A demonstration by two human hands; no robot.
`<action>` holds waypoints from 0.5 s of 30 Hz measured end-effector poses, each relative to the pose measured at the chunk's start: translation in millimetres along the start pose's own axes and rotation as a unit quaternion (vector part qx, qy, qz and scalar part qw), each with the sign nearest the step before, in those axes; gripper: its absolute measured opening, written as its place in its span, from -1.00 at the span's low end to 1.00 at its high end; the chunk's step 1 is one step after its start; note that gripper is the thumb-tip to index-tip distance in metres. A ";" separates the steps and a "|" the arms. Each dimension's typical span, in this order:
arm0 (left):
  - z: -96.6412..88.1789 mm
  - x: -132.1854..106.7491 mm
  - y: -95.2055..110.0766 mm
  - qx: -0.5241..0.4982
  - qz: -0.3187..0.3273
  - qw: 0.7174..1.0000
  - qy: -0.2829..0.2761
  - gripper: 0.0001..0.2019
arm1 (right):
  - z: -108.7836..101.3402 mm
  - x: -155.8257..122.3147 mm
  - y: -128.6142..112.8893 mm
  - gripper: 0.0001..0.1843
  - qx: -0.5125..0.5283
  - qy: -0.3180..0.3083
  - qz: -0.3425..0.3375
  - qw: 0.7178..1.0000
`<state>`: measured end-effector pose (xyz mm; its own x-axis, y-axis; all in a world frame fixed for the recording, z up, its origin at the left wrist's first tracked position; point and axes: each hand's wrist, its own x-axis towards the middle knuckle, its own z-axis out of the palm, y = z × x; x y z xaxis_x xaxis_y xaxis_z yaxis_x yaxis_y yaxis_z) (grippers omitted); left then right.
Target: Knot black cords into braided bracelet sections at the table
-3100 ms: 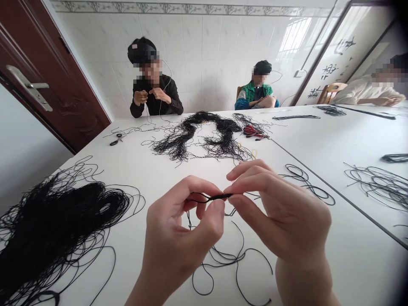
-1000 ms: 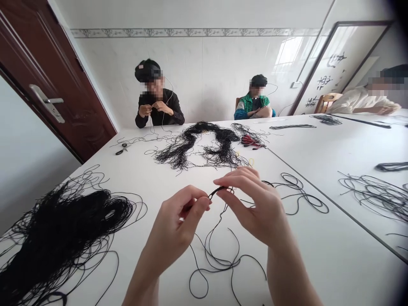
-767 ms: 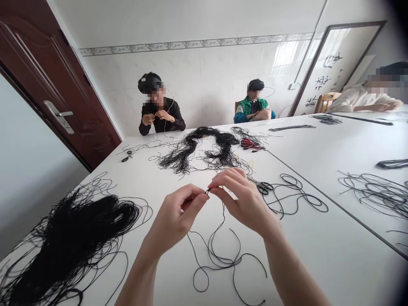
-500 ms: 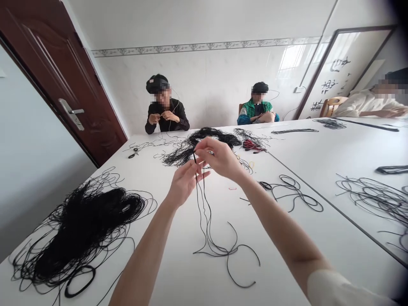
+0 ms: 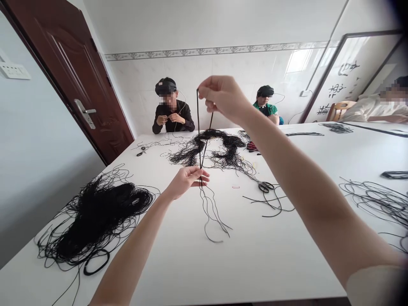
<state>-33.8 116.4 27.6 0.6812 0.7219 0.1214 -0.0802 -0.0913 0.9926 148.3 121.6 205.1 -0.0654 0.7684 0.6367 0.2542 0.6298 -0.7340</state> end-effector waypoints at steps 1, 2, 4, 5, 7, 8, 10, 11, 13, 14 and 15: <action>-2.7 -2.0 -2.6 0.012 -0.010 1.000 -0.002 -0.77 | -0.4 4.2 -9.4 -0.72 -0.009 0.011 -0.001 1.000; -5.2 -3.8 -5.1 0.023 -0.019 1.000 -0.004 -0.77 | -0.7 7.9 -18.6 -0.70 -0.018 0.023 -0.001 1.000; -9.7 -7.0 -9.8 0.042 -0.034 0.999 -0.006 -0.77 | -1.7 13.8 -36.2 -0.69 -0.037 0.042 -0.015 0.998; -11.6 -8.3 -12.1 0.050 -0.041 0.998 -0.006 -0.77 | -2.5 16.4 -44.3 -0.71 -0.045 0.050 -0.026 0.997; -15.1 -10.4 -17.0 0.065 -0.053 0.996 -0.006 -0.76 | -4.9 21.2 -59.0 -0.75 -0.056 0.063 -0.044 0.995; -16.8 -11.3 -19.5 0.072 -0.058 0.996 -0.006 -0.76 | -6.6 23.5 -65.8 -0.77 -0.058 0.068 -0.050 0.995; -20.1 -12.9 -25.1 0.084 -0.066 0.994 -0.008 -0.75 | -10.4 27.5 -78.4 -0.79 -0.059 0.074 -0.056 0.994; -21.8 -13.7 -28.1 0.090 -0.069 0.994 -0.009 -0.75 | -12.4 29.1 -84.5 -0.79 -0.056 0.074 -0.054 0.994; -25.5 -15.6 -34.7 0.100 -0.074 0.992 -0.012 -0.74 | -15.8 30.6 -95.9 -0.79 -0.044 0.067 -0.044 0.996; -27.5 -16.6 -38.1 0.104 -0.077 0.991 -0.013 -0.75 | -17.0 30.6 -101.0 -0.78 -0.037 0.061 -0.039 0.997; -29.5 -17.5 -41.6 0.108 -0.079 0.991 -0.014 -0.75 | -17.8 30.2 -105.5 -0.76 -0.030 0.060 -0.035 0.997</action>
<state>-63.9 127.8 -15.7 0.6930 0.7199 -0.0388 0.1842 -0.1249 0.9749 136.7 76.3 306.0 0.0299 0.7011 0.7124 0.3106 0.6709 -0.6733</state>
